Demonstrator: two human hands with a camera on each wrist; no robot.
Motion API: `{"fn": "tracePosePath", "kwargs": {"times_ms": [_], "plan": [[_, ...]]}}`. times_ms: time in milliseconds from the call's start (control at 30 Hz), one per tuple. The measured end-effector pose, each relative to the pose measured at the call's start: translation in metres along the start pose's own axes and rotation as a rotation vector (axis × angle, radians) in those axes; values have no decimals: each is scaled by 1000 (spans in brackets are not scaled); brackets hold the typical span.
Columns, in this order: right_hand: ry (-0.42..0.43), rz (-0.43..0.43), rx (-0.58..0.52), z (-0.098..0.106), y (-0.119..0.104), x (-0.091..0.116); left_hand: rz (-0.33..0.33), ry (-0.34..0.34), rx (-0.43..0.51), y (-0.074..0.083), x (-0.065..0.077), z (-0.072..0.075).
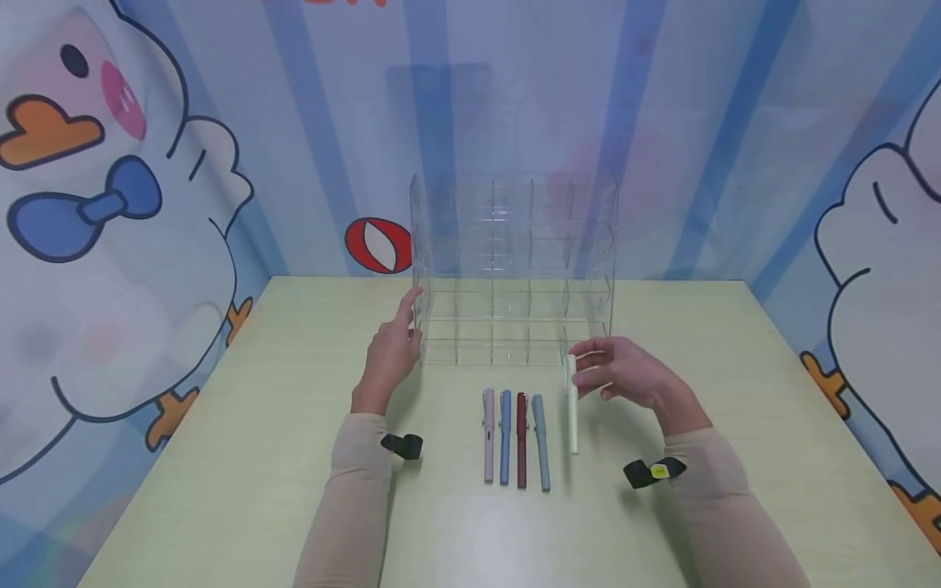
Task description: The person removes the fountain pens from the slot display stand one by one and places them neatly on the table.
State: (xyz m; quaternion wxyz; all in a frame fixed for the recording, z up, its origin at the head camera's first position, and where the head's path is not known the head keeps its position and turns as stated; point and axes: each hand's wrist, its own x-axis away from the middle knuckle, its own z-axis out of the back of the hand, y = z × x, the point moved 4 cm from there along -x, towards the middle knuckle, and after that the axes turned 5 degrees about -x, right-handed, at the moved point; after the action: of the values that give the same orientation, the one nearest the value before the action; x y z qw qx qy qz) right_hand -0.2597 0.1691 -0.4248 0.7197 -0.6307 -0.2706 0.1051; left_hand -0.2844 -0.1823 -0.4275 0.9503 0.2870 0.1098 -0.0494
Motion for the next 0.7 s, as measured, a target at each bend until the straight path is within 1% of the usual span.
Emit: {"fn": "tracePosePath", "kwargs": {"times_ms": [300,567,700], "plan": [[-9,-38,14,1,14,-7,5,3,4,1,2,0],[-26,-68,40,-2,23,-11,-9,11,-12,1,1,1],[-21,-85,57,-5,26,-14,-13,12,-18,1,2,1]]}}
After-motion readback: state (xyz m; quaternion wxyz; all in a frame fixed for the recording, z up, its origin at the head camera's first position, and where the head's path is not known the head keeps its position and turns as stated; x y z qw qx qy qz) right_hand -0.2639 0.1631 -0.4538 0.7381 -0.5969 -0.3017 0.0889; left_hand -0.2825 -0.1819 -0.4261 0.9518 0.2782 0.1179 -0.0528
